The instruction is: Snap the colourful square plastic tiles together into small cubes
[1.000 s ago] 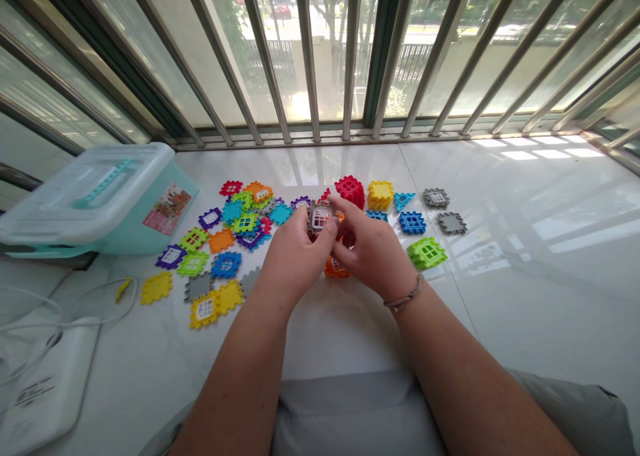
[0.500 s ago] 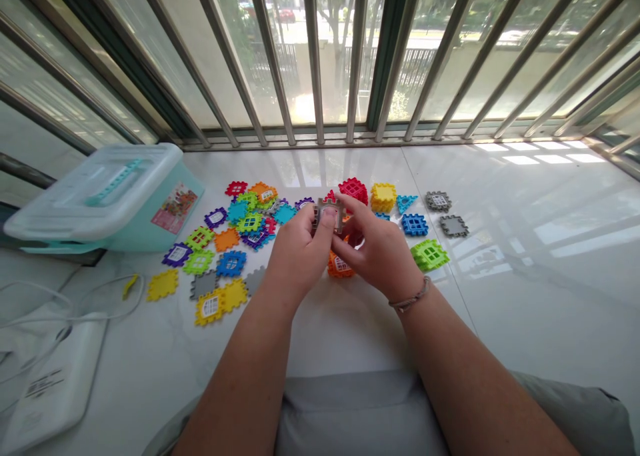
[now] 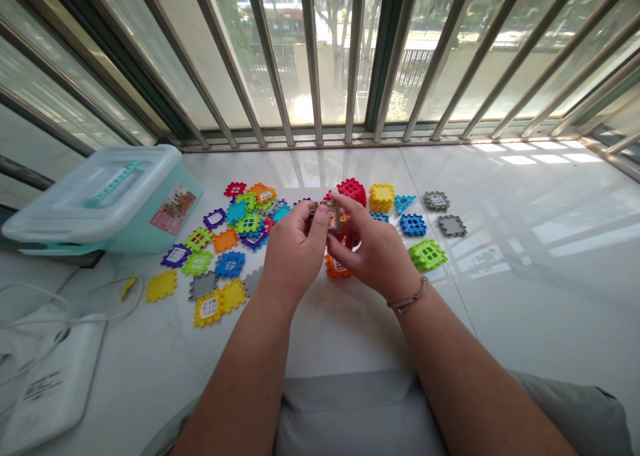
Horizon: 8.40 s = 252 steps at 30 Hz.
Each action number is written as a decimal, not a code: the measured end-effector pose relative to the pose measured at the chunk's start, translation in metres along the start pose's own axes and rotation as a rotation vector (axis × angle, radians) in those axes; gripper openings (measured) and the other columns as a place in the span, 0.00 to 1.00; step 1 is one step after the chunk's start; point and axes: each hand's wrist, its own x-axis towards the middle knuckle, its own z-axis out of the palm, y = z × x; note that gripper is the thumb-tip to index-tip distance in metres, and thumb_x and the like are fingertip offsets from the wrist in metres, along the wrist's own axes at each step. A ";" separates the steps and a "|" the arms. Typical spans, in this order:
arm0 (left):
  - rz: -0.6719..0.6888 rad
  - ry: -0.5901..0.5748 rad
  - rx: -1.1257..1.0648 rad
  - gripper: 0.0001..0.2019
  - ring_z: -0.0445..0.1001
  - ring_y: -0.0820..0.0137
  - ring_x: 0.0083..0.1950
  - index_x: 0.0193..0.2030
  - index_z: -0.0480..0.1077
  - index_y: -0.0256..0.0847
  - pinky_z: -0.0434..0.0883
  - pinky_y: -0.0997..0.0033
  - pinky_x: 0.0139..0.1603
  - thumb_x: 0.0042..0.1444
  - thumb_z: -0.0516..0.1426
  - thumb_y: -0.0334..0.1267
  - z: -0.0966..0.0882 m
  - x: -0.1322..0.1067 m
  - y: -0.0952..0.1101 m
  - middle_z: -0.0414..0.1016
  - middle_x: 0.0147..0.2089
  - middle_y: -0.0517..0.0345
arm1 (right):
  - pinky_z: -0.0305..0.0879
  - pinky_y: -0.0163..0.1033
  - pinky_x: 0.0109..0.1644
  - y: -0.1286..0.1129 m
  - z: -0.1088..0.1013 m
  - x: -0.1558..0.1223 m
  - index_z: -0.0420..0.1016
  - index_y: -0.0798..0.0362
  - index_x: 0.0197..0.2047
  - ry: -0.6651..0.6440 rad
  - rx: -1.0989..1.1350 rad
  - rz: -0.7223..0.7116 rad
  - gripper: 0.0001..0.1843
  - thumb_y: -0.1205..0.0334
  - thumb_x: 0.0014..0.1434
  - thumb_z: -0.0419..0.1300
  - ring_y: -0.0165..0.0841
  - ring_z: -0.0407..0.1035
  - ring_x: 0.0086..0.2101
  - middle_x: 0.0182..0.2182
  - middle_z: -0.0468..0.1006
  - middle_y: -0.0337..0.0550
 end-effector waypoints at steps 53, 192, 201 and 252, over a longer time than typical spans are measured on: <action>-0.042 -0.090 0.200 0.12 0.75 0.64 0.34 0.39 0.67 0.47 0.62 0.65 0.33 0.72 0.58 0.50 0.002 -0.002 -0.001 0.79 0.34 0.59 | 0.73 0.39 0.43 0.000 -0.001 0.000 0.67 0.51 0.77 -0.069 -0.057 0.053 0.35 0.60 0.69 0.64 0.37 0.82 0.35 0.40 0.89 0.41; -0.284 -0.048 -0.596 0.19 0.84 0.66 0.39 0.46 0.81 0.40 0.82 0.65 0.45 0.65 0.68 0.56 0.012 0.005 -0.017 0.86 0.41 0.53 | 0.82 0.47 0.48 0.004 0.000 0.002 0.69 0.48 0.76 0.133 -0.024 0.037 0.35 0.59 0.68 0.69 0.43 0.82 0.46 0.56 0.86 0.51; -0.243 0.010 -0.433 0.19 0.87 0.61 0.40 0.47 0.75 0.44 0.84 0.61 0.46 0.66 0.67 0.57 0.013 0.006 -0.030 0.86 0.38 0.54 | 0.85 0.50 0.50 -0.002 0.001 0.003 0.73 0.47 0.74 0.154 -0.040 0.009 0.30 0.62 0.71 0.64 0.48 0.79 0.58 0.66 0.76 0.56; -0.170 0.081 0.017 0.14 0.85 0.59 0.45 0.44 0.79 0.45 0.76 0.62 0.49 0.68 0.62 0.53 -0.005 0.011 -0.021 0.89 0.44 0.51 | 0.69 0.60 0.62 0.140 -0.097 0.007 0.78 0.49 0.63 0.237 -0.605 0.924 0.25 0.46 0.68 0.65 0.57 0.69 0.63 0.53 0.84 0.60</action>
